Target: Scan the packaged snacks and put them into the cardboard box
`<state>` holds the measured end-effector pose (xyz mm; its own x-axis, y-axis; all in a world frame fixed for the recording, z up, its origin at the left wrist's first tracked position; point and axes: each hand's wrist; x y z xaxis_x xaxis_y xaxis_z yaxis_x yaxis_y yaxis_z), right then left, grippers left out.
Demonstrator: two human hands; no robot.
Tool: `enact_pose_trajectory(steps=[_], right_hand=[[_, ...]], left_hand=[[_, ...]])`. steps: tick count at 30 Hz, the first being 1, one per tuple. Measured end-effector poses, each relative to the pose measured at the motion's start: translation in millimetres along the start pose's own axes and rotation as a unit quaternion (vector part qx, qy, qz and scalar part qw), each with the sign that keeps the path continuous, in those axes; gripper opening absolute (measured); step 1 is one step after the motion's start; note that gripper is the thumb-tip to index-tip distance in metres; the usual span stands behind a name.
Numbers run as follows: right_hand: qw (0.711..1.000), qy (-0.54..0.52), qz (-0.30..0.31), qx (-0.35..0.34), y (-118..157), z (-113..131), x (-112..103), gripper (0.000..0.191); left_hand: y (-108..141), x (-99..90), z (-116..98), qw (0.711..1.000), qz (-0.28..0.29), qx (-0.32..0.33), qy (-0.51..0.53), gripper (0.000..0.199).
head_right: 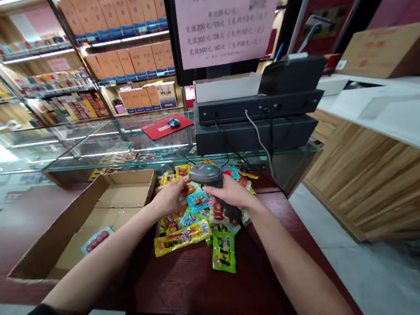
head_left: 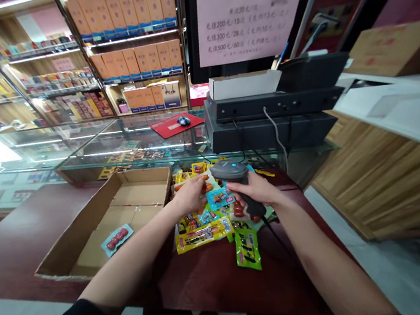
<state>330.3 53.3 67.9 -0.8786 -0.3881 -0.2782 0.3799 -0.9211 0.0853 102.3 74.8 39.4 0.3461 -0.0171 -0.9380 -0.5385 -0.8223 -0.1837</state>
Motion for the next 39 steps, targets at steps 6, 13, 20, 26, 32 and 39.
enact_pose_trajectory(steps=[6,13,20,26,32,39], right_hand=[[0.988,0.13,-0.074,-0.041,0.3,35.8,2.5,0.03],[0.979,0.163,-0.089,-0.086,1.2,57.5,24.3,0.026],[0.975,0.184,-0.046,-0.118,-3.8,64.8,65.2,0.022],[0.971,0.2,-0.027,-0.127,-0.8,50.2,70.4,0.029],[0.968,0.21,-0.068,-0.119,-7.3,41.0,77.8,0.022],[0.964,0.226,-0.048,-0.129,-8.5,41.6,81.6,0.024]], left_hand=[[-4.7,-6.1,11.1,0.992,-0.068,-0.075,0.075,0.032],[5.1,-72.5,44.3,0.867,-0.121,-0.189,0.446,0.03],[42.0,-81.5,64.3,0.768,-0.15,-0.245,0.572,0.036],[50.0,-76.7,64.9,0.702,-0.144,-0.246,0.652,0.043],[46.5,-75.3,65.7,0.707,-0.155,-0.256,0.64,0.036],[48.4,-75.3,68.7,0.702,-0.152,-0.253,0.647,0.034]])
Point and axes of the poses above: each hand's wrist, its own y-axis away from the middle knuckle, its own x-axis out of the palm, z = x × y
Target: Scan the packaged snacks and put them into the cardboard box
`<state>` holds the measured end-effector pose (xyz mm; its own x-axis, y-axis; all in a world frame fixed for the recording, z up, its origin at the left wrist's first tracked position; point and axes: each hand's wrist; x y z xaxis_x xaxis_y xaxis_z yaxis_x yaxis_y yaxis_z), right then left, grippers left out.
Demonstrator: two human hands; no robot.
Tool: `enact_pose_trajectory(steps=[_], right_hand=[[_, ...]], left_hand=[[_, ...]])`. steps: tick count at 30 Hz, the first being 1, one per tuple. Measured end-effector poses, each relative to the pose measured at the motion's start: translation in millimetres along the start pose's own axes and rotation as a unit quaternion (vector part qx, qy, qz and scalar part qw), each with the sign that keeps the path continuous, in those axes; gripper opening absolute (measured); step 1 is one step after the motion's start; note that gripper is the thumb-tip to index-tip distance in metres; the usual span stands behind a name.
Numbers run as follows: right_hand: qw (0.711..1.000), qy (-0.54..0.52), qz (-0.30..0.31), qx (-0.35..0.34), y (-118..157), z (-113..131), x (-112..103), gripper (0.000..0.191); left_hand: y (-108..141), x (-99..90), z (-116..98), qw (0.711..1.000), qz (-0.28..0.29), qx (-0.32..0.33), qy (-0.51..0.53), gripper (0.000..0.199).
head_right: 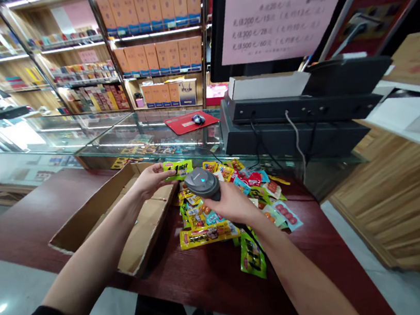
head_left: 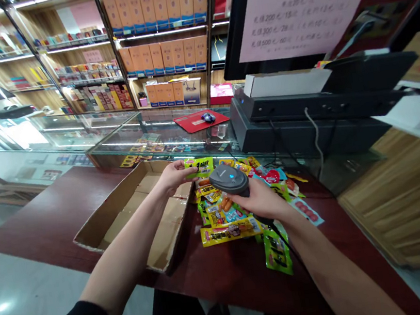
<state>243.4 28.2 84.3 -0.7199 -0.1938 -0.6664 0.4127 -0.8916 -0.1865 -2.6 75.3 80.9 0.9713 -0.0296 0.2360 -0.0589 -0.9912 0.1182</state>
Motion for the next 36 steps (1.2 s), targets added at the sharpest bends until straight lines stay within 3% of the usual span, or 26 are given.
enact_pose_trajectory(steps=[11,15,21,26,32,36], right_hand=[[0.999,0.011,0.018,0.023,0.9,1.5,1.5,0.018],[1.0,-0.008,0.009,0.014,1.0,4.0,2.9,0.017],[0.999,-0.032,0.01,0.001,3.0,11.9,0.8,0.025],[0.999,-0.036,0.04,0.0,3.0,5.7,0.5,0.027],[0.999,-0.022,0.026,-0.011,3.6,12.0,-3.6,0.024],[0.999,-0.036,0.0,0.01,5.5,10.7,-15.0,0.029]], left_hand=[[-1.6,-2.2,2.5,0.999,-0.028,-0.009,-0.03,0.031],[0.2,-0.6,1.5,1.0,-0.012,-0.01,-0.01,0.034],[-0.1,-3.9,-10.4,1.0,-0.02,0.012,0.004,0.036],[15.5,-37.1,-36.6,0.997,-0.063,0.051,-0.004,0.036],[60.9,-92.3,-54.1,0.986,-0.137,0.08,-0.046,0.037],[76.6,-101.8,-52.9,0.984,-0.156,0.066,-0.063,0.038]])
Point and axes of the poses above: each hand's wrist, its own y-axis away from the middle knuckle, its own x-axis out of the palm, z = x × y
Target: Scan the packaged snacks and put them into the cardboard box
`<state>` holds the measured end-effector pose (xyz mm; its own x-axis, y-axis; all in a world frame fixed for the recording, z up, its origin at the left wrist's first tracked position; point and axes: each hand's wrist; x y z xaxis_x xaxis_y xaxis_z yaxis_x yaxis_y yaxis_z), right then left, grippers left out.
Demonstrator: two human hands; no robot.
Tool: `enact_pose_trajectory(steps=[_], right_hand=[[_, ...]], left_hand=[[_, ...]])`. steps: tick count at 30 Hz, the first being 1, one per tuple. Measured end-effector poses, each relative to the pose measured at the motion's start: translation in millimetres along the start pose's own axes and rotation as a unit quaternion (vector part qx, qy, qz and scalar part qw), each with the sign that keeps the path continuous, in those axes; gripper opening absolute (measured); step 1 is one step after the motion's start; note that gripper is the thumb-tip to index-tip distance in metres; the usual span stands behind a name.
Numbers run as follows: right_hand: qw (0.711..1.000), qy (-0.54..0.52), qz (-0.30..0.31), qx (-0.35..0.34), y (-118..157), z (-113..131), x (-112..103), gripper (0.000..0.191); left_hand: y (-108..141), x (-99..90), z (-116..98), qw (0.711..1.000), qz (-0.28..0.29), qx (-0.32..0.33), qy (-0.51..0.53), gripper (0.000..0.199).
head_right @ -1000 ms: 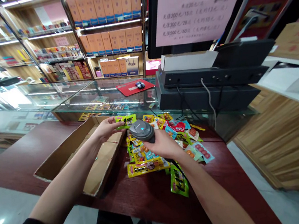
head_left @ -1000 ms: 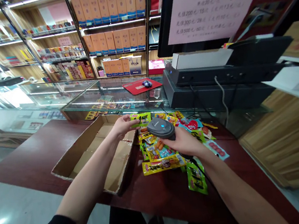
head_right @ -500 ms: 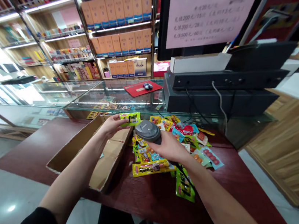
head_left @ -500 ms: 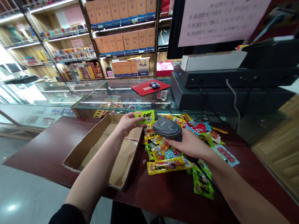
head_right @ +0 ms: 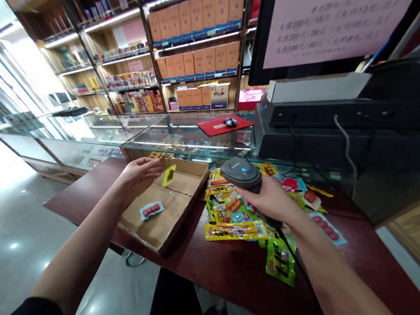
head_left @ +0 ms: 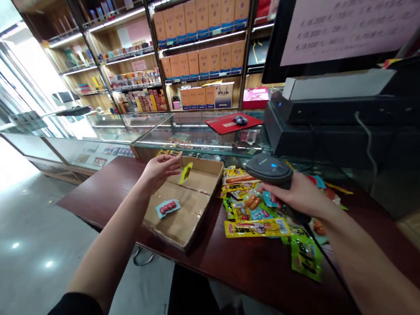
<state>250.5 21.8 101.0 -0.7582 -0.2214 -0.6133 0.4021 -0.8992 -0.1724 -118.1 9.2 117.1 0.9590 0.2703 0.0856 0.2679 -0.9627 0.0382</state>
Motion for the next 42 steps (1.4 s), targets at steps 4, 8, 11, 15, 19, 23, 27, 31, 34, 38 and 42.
enact_pose_trajectory(steps=[4,8,11,15,19,23,27,31,34,38,42], right_hand=[[0.999,-0.018,-0.034,0.03,2.0,-6.6,-16.0,0.033],[0.996,0.002,-0.082,0.031,3.8,-12.3,-30.9,0.034],[0.996,0.004,-0.087,0.021,5.2,-16.6,-41.2,0.035],[0.995,-0.015,-0.09,0.032,7.1,-23.9,-53.0,0.035],[0.993,-0.051,-0.093,0.057,9.2,-27.1,-61.7,0.033],[0.992,-0.058,-0.1,0.048,11.3,-26.0,-66.9,0.03],[0.992,-0.064,-0.1,0.048,13.0,-25.2,-68.9,0.027],[0.993,-0.034,-0.105,0.038,13.9,-24.0,-68.2,0.029],[0.994,-0.022,-0.099,0.031,12.8,-21.7,-65.2,0.03],[0.996,-0.005,-0.081,0.03,9.0,-18.2,-56.8,0.027],[0.998,0.01,-0.055,0.031,4.7,-15.6,-43.9,0.025]], left_hand=[[-1.5,27.9,6.2,1.0,0.027,-0.001,-0.011,0.04],[-8.8,90.3,16.5,0.995,0.093,-0.009,-0.024,0.041],[-12.0,143.8,28.6,0.987,0.151,-0.004,-0.058,0.038],[-13.5,201.2,53.4,0.943,0.224,0.056,-0.239,0.039],[-12.2,232.0,81.2,0.834,0.259,0.137,-0.467,0.049],[-6.8,242.3,98.4,0.784,0.265,0.16,-0.539,0.059],[-2.7,245.3,102.5,0.78,0.27,0.157,-0.543,0.051],[-6.8,245.1,100.3,0.818,0.276,0.139,-0.486,0.045],[-15.7,238.4,96.7,0.851,0.279,0.122,-0.427,0.032],[-32.1,213.1,84.4,0.895,0.246,0.12,-0.353,0.028],[-47.9,172.1,58.5,0.946,0.188,0.085,-0.249,0.037]])
Point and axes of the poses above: each hand's wrist, its own y-axis away from the middle knuckle, its own x-axis out of the palm, z = x × y
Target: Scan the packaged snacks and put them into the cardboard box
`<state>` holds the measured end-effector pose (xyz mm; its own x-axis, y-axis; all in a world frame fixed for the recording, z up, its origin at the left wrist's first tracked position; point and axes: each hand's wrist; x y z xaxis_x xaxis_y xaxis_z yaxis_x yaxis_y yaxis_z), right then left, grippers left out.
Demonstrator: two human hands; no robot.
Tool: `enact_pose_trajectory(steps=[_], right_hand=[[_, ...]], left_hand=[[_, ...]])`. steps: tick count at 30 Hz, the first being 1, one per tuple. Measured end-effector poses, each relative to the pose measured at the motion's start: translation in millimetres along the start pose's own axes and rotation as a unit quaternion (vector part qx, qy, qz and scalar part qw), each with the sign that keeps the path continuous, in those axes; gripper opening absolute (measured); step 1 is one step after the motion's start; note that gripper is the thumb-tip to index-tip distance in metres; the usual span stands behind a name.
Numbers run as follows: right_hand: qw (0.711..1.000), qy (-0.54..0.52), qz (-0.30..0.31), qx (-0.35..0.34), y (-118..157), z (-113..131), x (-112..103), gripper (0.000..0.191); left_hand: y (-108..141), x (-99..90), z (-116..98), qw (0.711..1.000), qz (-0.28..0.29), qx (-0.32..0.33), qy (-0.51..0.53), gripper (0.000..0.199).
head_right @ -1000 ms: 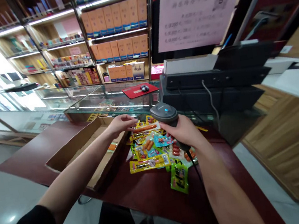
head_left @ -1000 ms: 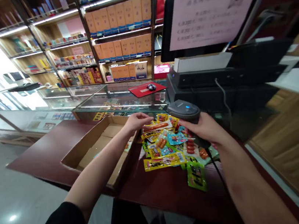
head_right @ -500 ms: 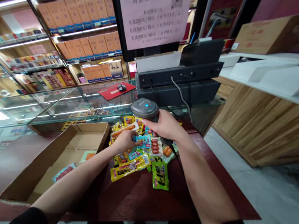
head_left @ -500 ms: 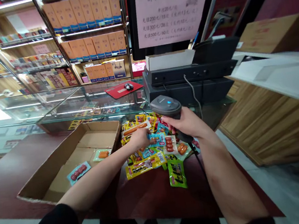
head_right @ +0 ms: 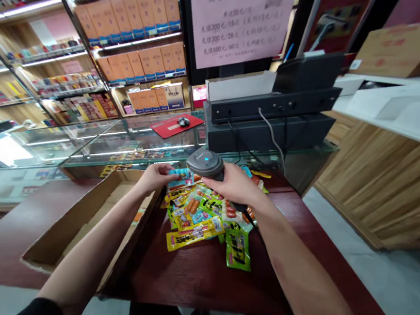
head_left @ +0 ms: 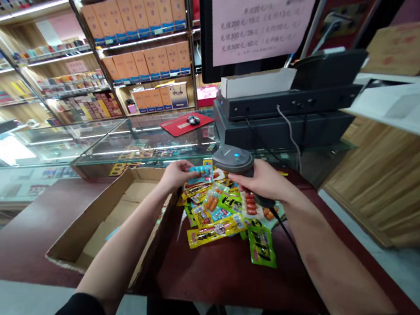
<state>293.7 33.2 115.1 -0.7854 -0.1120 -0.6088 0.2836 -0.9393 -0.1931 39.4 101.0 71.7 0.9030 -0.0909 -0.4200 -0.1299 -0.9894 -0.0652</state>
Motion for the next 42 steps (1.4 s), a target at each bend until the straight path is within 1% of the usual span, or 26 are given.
enact_pose_trajectory(steps=[2,4,5,7,9,11,15,19,22,25,32,36,39,42], right_hand=[[1.0,-0.002,0.028,0.004,-1.3,1.2,7.9,0.024],[0.999,-0.006,0.046,0.001,-2.5,2.6,16.2,0.023],[0.999,-0.008,0.048,-0.006,-3.0,3.6,20.1,0.023],[0.999,-0.012,0.043,-0.03,-3.7,5.8,27.0,0.024],[0.998,-0.021,0.039,-0.047,-3.8,8.3,31.4,0.026],[0.998,-0.03,0.037,-0.047,-3.5,10.1,33.0,0.026],[0.999,-0.034,0.031,-0.028,-2.5,10.3,31.1,0.026],[0.998,-0.028,0.049,-0.011,-1.8,9.4,29.7,0.027],[0.998,-0.026,0.047,-0.013,-1.7,9.7,29.9,0.028],[0.999,-0.026,0.04,-0.021,-2.0,9.9,30.1,0.026],[0.999,-0.027,0.031,-0.03,-1.8,13.0,29.2,0.025],[0.998,-0.016,0.039,-0.039,-1.2,16.1,29.0,0.023],[0.997,-0.012,0.046,-0.053,-1.2,16.4,30.4,0.022],[0.997,-0.009,0.05,-0.059,-1.8,14.8,32.4,0.022]], left_hand=[[1.5,-24.5,-1.2,0.998,-0.023,-0.019,0.046,0.042],[2.7,-42.4,-1.7,0.996,-0.039,-0.036,0.076,0.045],[3.0,-48.2,-1.6,0.994,-0.043,-0.042,0.087,0.046],[2.9,-53.9,-1.6,0.992,-0.038,-0.048,0.106,0.047],[2.7,-53.9,-2.3,0.991,-0.018,-0.052,0.123,0.047],[2.8,-51.8,-4.0,0.989,0.001,-0.056,0.136,0.047],[4.3,-49.1,-8.3,0.989,-0.001,-0.059,0.138,0.046],[5.8,-49.1,-10.1,0.991,0.001,-0.06,0.12,0.039],[6.5,-49.3,-9.4,0.994,0.013,-0.045,0.098,0.032],[6.4,-49.7,-8.6,0.995,0.024,-0.038,0.091,0.032],[4.1,-50.3,-8.1,0.992,0.001,-0.053,0.118,0.044],[4.3,-50.2,-11.1,0.994,-0.004,-0.051,0.101,0.041],[6.9,-56.4,-15.3,0.995,-0.015,-0.045,0.089,0.037],[14.8,-73.8,-15.6,0.996,-0.03,-0.036,0.076,0.034]])
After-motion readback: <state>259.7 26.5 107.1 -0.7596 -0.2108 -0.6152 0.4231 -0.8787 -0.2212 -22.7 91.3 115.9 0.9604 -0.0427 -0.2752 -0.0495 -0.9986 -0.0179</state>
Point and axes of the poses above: each hand's wrist, its own y-axis away from the middle knuckle, its own x-axis out of the palm, z = x × y
